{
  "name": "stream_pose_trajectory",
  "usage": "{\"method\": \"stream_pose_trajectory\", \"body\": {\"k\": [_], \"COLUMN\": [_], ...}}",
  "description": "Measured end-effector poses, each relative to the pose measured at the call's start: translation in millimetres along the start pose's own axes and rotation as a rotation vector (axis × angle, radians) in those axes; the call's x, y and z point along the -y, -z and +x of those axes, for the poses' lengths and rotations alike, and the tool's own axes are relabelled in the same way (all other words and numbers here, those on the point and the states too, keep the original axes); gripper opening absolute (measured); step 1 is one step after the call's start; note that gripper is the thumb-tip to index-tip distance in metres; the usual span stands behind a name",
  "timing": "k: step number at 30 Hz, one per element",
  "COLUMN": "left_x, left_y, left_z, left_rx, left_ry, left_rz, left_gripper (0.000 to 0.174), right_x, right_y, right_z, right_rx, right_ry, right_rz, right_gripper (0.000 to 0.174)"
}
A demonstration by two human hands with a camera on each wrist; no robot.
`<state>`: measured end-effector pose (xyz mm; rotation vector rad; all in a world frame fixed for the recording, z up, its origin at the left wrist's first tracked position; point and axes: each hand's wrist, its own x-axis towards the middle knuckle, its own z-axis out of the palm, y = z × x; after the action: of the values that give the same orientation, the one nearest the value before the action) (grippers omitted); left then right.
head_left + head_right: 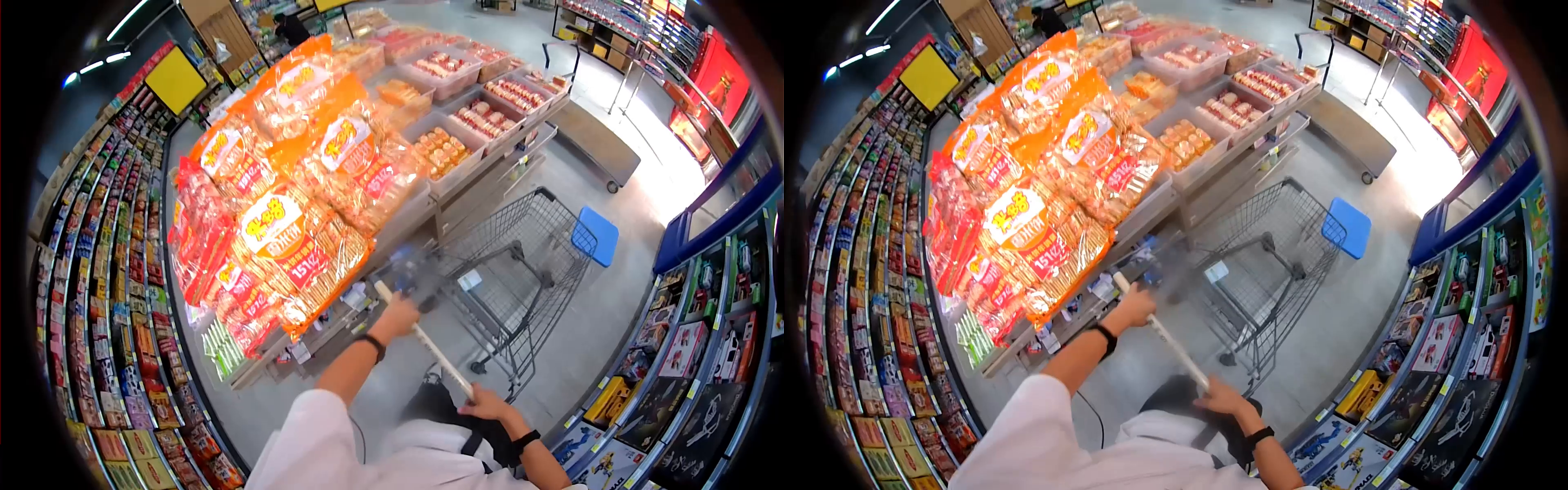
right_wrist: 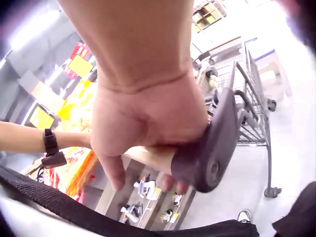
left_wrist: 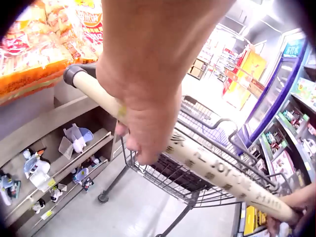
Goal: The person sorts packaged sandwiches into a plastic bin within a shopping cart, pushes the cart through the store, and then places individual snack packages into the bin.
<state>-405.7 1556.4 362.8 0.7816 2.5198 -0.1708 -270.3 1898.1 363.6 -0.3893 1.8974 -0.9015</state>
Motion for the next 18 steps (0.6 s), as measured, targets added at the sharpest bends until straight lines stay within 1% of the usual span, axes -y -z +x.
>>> {"method": "stream_pose_trajectory", "body": {"k": [1,2,4,5,6,7,8,10,11,12,13,14,15,16,17,18], "left_x": [-6,-19,-62,-91,-127,-158,-187,-248,-270,-285,-297,-310,-314,-318,-324,-327], "left_y": [-9,-18,-29,-31,-28,-26,-25,-26,-26,-28,-29,-33,-51,-61,-68,-74], "left_z": [-8,-15,-35,-44,-55,-62,-65,-66,-67,-72,-75,-75,-74,-73,-73,-76], "left_rx": [-0.175,-0.352,-0.288,-0.329,-0.369,-0.289,-0.214,-0.221,-0.223,-0.217,-0.268,-0.325,-0.321,-0.327,-0.368,-0.406], "left_ry": [0.1,0.196,0.247,0.309,0.373,0.399,0.428,0.462,0.475,0.484,0.509,0.53,0.574,0.578,0.628,0.678], "left_rz": [0.073,0.139,0.072,-0.024,-0.122,-0.205,-0.284,-0.289,-0.295,-0.269,-0.365,-0.466,-0.458,-0.457,-0.4,-0.342], "left_gripper": [0.02,0.024,0.03,0.03,0.029,0.039,0.051,0.051,0.051,0.051,0.049,0.048,0.039,0.039,0.036,0.033], "right_x": [-19,19,21,15,9,1,-14,-66,-93,-125,-160,-196,-263,-307,-361,-405], "right_y": [-13,6,6,10,16,24,32,51,63,75,90,104,102,111,112,114], "right_z": [18,1,-2,-7,-14,-22,-26,-44,-60,-73,-86,-102,-100,-117,-131,-149], "right_rx": [0.041,0.094,0.119,0.119,0.163,0.209,0.213,0.241,0.19,0.181,0.172,0.039,-0.181,-0.336,-0.502,-0.621], "right_ry": [0.151,0.172,0.342,0.357,0.366,0.379,0.402,0.444,0.464,0.379,0.289,0.201,0.121,0.01,-0.099,-0.144], "right_rz": [0.011,0.007,-0.004,-0.003,0.007,0.009,0.001,0.164,0.241,0.291,0.339,0.294,0.123,-0.047,-0.135,-0.219], "right_gripper": [0.08,0.085,0.088,0.088,0.08,0.073,0.073,0.051,0.042,0.042,0.043,0.038,0.036,0.035,0.035,0.028]}}
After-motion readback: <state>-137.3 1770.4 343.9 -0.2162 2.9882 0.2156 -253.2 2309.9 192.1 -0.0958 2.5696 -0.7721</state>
